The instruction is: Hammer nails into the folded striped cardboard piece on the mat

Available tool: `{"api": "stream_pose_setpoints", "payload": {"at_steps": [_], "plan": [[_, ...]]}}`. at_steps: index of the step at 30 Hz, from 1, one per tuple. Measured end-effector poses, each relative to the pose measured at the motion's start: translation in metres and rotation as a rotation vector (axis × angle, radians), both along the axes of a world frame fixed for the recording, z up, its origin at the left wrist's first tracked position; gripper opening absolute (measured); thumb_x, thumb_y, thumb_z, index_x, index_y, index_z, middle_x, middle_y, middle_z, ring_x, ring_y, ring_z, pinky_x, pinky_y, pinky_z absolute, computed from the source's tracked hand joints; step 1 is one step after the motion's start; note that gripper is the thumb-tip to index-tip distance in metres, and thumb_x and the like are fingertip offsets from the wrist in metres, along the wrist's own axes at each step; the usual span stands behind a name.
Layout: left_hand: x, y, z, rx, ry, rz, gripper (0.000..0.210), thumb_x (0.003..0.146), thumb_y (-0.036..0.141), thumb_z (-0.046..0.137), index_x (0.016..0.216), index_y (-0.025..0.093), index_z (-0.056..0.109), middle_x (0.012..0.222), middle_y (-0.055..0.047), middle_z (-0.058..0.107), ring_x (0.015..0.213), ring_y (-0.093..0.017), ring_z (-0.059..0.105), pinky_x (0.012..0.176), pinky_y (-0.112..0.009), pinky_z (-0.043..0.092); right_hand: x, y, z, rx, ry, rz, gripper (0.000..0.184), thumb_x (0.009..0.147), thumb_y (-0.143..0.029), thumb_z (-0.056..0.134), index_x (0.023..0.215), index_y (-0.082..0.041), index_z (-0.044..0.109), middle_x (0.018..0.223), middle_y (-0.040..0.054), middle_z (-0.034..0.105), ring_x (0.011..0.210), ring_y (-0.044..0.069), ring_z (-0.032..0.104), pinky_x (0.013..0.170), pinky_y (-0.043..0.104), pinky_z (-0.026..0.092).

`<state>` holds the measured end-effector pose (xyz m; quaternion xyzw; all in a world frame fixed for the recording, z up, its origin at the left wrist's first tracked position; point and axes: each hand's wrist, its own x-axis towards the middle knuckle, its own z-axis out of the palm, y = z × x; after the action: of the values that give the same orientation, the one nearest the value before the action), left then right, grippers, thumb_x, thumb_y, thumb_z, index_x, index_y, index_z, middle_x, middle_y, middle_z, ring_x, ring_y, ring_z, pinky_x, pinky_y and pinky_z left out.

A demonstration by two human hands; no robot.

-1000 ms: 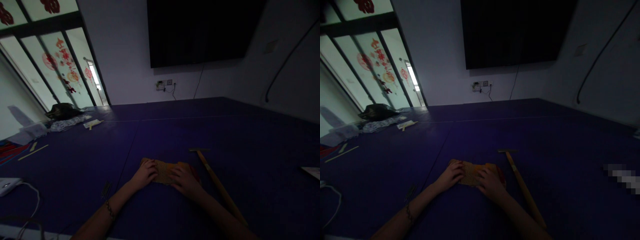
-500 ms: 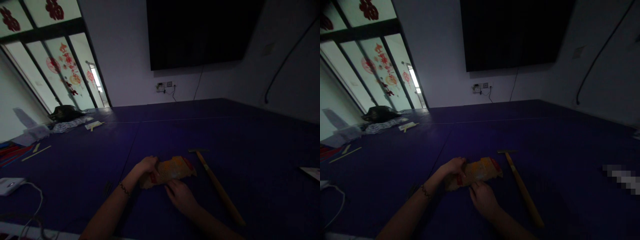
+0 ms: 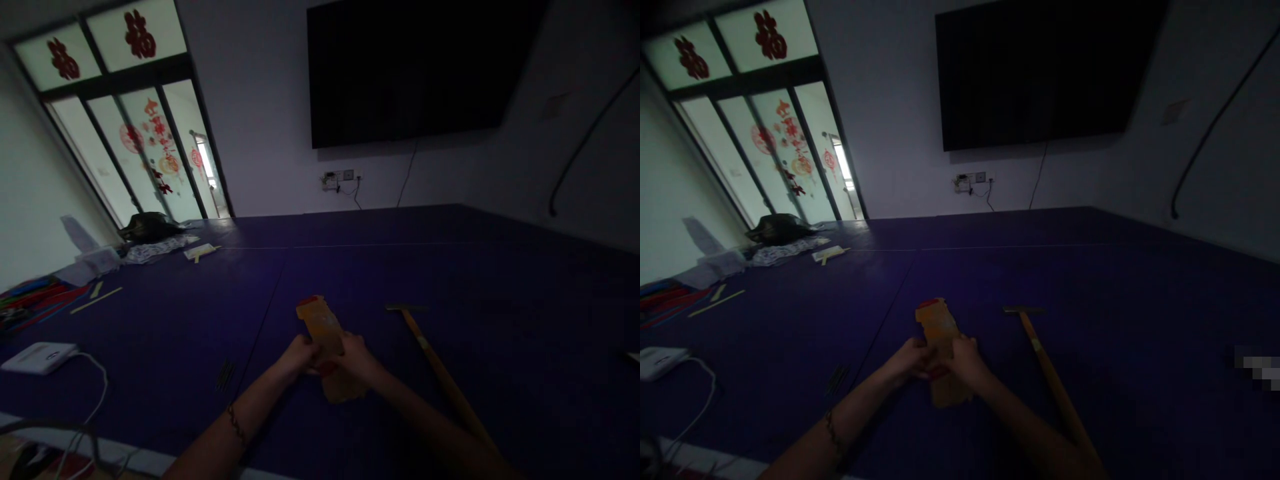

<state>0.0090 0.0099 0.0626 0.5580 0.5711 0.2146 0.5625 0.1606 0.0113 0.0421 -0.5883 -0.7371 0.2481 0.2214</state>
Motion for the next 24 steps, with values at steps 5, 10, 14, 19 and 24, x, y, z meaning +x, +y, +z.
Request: {"api": "stream_pose_setpoints", "payload": {"at_steps": [5,10,14,19,24], "plan": [[0.005,-0.035,-0.021,-0.325,-0.885,0.262,0.02,0.059,0.01,0.047,0.076,0.011,0.056,0.082,-0.005,0.061,0.074,-0.012,0.057,0.076,-0.025,0.04,0.013,0.034,0.005,-0.051,-0.016,0.191,0.061,0.048,-0.016,0.071,0.107,-0.015,0.055,0.11,0.0106,0.058,0.103,0.026,0.05,0.087,0.036,0.038],[0.035,-0.053,-0.024,-0.405,-1.146,0.423,0.017,0.055,0.002,0.047,0.065,0.014,0.054,0.071,-0.001,0.059,0.07,-0.01,0.054,0.077,-0.024,0.035,0.023,0.06,0.013,-0.168,-0.007,0.43,0.074,0.042,-0.01,0.071,0.112,-0.019,0.052,0.112,0.005,0.057,0.102,0.022,0.051,0.086,0.03,0.04],[0.047,-0.05,-0.015,-0.432,-1.14,0.414,0.022,0.055,0.001,0.045,0.069,0.014,0.055,0.075,-0.001,0.06,0.071,-0.009,0.053,0.075,-0.023,0.034,0.025,0.07,0.02,-0.305,-0.051,0.556,0.075,0.043,-0.009,0.069,0.115,-0.02,0.05,0.115,0.0048,0.055,0.105,0.024,0.048,0.089,0.033,0.038],[0.027,-0.044,-0.004,-0.5,-0.837,0.152,0.014,0.062,0.013,0.049,0.073,0.01,0.056,0.079,-0.008,0.061,0.073,-0.014,0.058,0.074,-0.027,0.038,0.025,0.067,0.017,-0.302,-0.017,0.578,0.078,0.043,-0.006,0.065,0.118,-0.021,0.047,0.121,0.0043,0.05,0.111,0.024,0.044,0.092,0.033,0.035],[-0.004,-0.025,0.006,0.273,-0.192,-0.252,0.045,0.063,0.023,0.061,0.106,0.014,0.053,0.112,-0.013,0.055,0.106,-0.026,0.048,0.094,-0.042,0.029,0.024,0.065,0.011,-0.231,-0.028,0.591,0.075,0.045,-0.006,0.061,0.118,-0.019,0.048,0.126,0.0068,0.046,0.115,0.023,0.04,0.096,0.035,0.03]]}}
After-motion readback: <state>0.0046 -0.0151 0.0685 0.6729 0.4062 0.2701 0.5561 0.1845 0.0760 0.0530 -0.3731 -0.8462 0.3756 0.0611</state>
